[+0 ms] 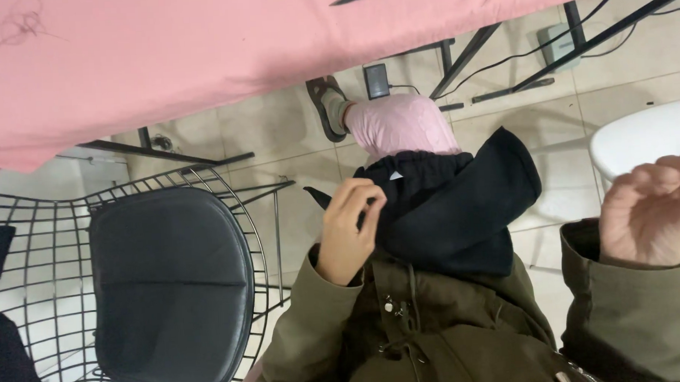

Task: Hand sewing a black piece of fabric using a needle and thread.

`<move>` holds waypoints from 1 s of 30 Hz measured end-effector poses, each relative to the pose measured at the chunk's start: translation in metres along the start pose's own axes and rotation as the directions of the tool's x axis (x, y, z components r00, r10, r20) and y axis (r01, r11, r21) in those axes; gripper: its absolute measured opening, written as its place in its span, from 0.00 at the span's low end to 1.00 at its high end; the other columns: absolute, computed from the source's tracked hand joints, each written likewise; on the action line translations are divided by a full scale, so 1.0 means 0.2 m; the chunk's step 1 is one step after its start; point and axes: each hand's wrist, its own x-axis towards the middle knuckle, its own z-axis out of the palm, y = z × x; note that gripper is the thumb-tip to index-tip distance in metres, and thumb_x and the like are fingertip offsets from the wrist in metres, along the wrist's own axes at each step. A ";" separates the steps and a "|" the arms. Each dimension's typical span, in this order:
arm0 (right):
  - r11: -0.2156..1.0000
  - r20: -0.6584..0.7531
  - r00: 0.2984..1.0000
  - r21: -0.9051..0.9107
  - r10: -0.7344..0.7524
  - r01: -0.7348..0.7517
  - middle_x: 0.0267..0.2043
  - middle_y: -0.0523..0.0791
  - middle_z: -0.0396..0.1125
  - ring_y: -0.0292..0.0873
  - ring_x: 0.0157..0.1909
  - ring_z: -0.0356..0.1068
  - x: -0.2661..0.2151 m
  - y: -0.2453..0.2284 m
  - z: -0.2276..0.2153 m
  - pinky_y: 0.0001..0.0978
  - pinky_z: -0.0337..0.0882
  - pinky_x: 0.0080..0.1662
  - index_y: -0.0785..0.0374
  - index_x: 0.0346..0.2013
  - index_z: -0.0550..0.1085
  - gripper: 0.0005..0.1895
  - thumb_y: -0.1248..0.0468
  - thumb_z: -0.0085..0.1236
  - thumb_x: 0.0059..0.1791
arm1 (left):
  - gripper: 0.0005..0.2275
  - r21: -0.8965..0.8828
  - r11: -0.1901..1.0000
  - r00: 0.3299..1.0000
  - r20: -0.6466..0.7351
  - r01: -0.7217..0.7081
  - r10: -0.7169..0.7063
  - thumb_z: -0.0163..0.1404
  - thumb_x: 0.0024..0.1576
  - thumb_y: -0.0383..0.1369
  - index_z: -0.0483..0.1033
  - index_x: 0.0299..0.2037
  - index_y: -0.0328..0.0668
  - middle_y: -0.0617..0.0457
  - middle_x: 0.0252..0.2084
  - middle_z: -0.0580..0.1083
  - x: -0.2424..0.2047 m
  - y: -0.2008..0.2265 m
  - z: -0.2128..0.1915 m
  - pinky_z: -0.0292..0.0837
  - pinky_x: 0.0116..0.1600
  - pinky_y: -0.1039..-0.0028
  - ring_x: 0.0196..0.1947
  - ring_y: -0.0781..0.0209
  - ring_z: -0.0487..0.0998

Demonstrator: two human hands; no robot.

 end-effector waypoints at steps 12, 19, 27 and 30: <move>0.471 0.152 0.956 -0.844 -0.251 0.258 0.37 0.40 0.59 0.31 0.38 0.58 0.01 0.16 -0.02 0.22 0.60 0.43 0.58 0.44 0.68 0.17 0.51 0.38 0.67 | 0.09 0.047 0.989 0.941 0.303 0.141 -0.148 0.61 0.55 0.29 0.77 0.43 0.35 0.48 0.38 0.76 -0.10 -0.16 0.17 0.73 0.44 0.67 0.39 0.53 0.77; 0.122 0.436 0.854 -0.900 0.284 0.418 0.37 0.48 0.67 0.46 0.35 0.69 -0.19 0.55 0.83 0.35 0.70 0.38 0.65 0.44 0.75 0.17 0.66 0.69 0.43 | 0.08 -0.129 0.934 0.884 0.386 0.334 -0.264 0.60 0.57 0.29 0.79 0.41 0.33 0.49 0.35 0.79 -0.14 -0.21 0.20 0.75 0.39 0.77 0.32 0.65 0.81; 0.189 0.279 0.880 -0.957 0.385 0.221 0.28 0.44 0.66 0.39 0.26 0.65 -0.21 0.48 0.85 0.32 0.66 0.31 0.64 0.36 0.80 0.07 0.69 0.68 0.44 | 0.08 -0.208 0.878 0.837 0.454 0.431 -0.304 0.59 0.59 0.29 0.79 0.42 0.31 0.53 0.34 0.78 -0.16 -0.24 0.19 0.71 0.36 0.81 0.30 0.73 0.75; 0.215 0.364 0.833 -0.930 0.417 0.299 0.31 0.43 0.66 0.37 0.28 0.64 -0.19 0.46 0.84 0.30 0.66 0.32 0.64 0.36 0.79 0.07 0.69 0.67 0.44 | 0.07 -0.245 0.863 0.828 0.482 0.441 -0.286 0.59 0.60 0.29 0.80 0.43 0.32 0.53 0.35 0.78 -0.17 -0.25 0.19 0.70 0.36 0.82 0.30 0.75 0.73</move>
